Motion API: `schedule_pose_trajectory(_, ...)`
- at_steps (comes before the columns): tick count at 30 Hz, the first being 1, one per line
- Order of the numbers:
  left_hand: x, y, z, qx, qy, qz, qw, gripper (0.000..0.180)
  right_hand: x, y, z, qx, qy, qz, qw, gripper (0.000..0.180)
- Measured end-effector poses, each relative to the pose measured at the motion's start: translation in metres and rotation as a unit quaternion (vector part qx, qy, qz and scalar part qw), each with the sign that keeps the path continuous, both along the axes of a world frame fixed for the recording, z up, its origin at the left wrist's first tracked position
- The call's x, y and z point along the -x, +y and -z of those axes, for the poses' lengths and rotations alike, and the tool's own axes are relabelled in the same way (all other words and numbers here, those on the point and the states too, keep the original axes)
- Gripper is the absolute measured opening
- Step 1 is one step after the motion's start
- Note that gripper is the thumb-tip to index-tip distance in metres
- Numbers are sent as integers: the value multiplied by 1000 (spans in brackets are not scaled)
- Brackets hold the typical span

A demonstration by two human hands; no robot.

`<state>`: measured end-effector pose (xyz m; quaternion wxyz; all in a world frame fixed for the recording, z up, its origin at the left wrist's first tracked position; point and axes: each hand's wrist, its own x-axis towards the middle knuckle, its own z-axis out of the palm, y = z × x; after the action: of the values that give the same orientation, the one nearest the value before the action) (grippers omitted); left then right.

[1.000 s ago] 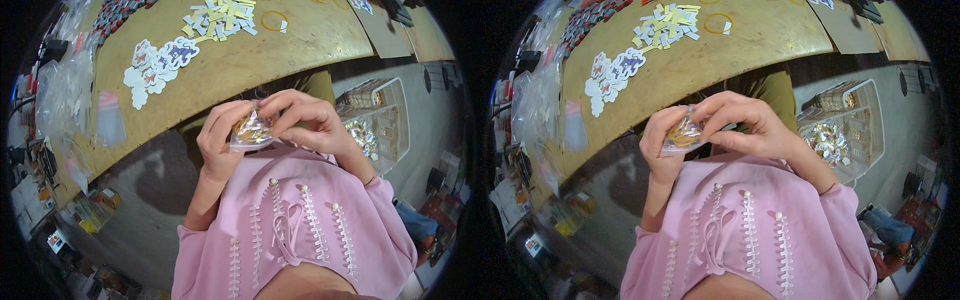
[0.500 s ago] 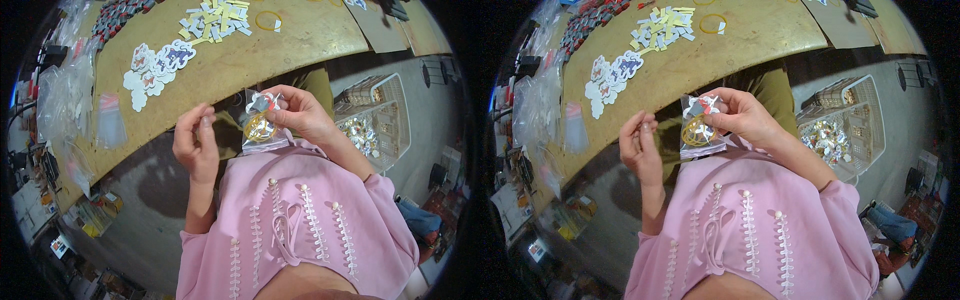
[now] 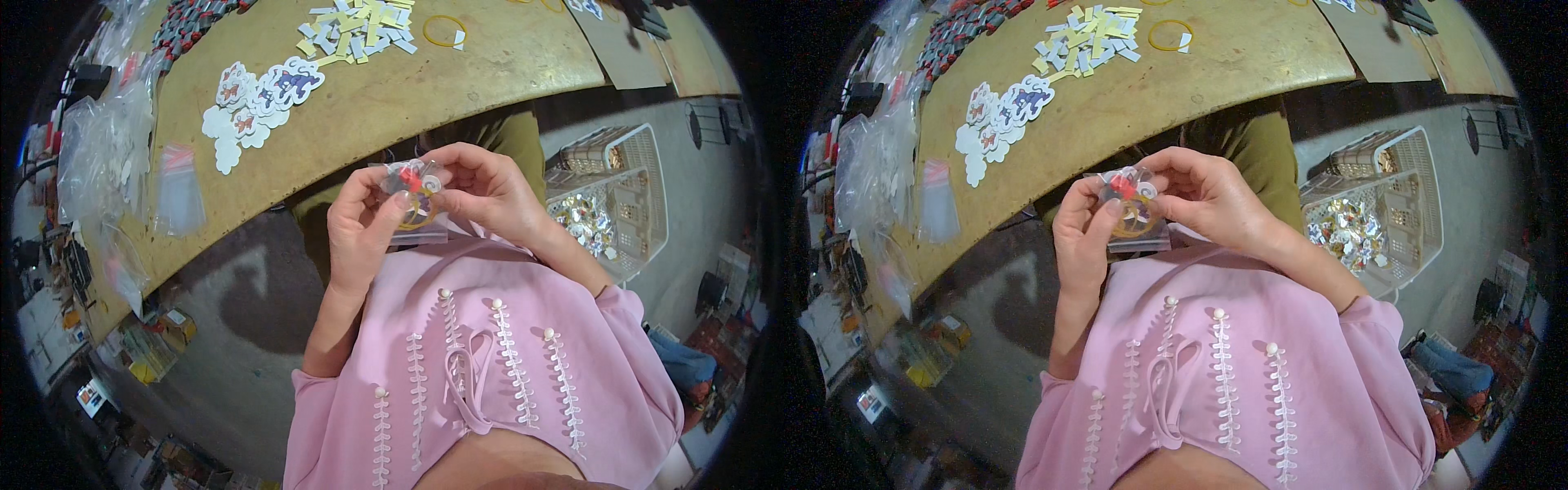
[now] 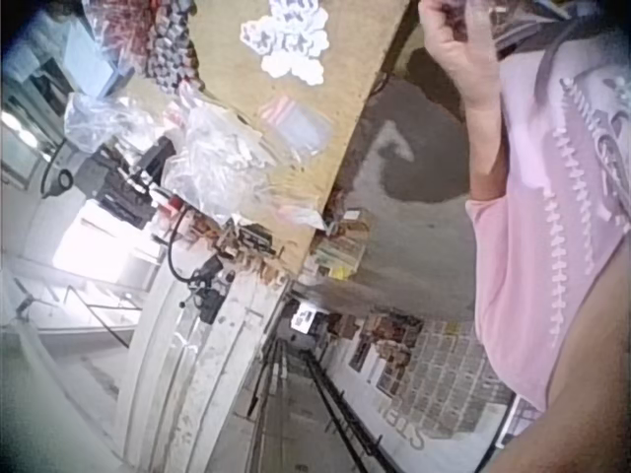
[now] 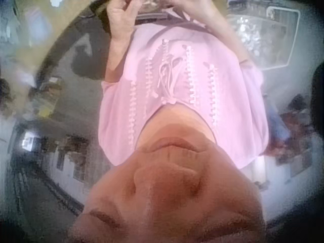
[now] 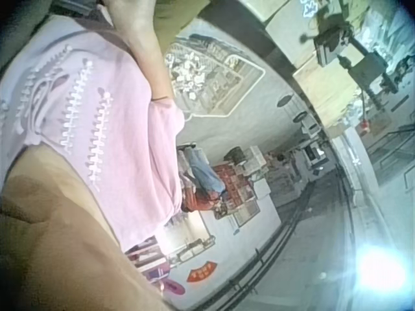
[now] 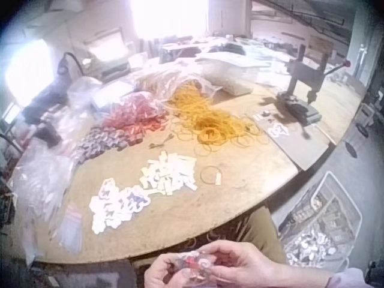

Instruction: The person assembles small craft kits by placing a sticker, a small rectangular piece, a red plastic component, and a yellow rubber band into a clear plastic bag. The person repeats this process multiple times, handling each item individually and sealing the bags.

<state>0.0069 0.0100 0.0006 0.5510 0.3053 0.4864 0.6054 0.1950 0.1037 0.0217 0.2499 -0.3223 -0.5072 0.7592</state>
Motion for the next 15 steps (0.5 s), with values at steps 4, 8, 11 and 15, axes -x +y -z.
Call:
schedule_pose_trajectory(4, 4, -2, 8, 1, -42, 1, 999, 25, -2, 5, -4, 37, -5, -7, 999, 29)
schedule_pose_trajectory(8, 3, -1, -1, 55, -56, 3, 997, 28, -4, 7, 2, 45, 1, -3, 999, 27)
schedule_pose_trajectory(11, 5, 0, 2, 67, -62, 4, 996, 32, -6, 10, 2, 78, -2, 0, 997, 28)
schedule_pose_trajectory(15, 7, 0, 5, 70, -84, 9, 994, 32, -7, 11, 9, 104, 37, 11, 994, 28)
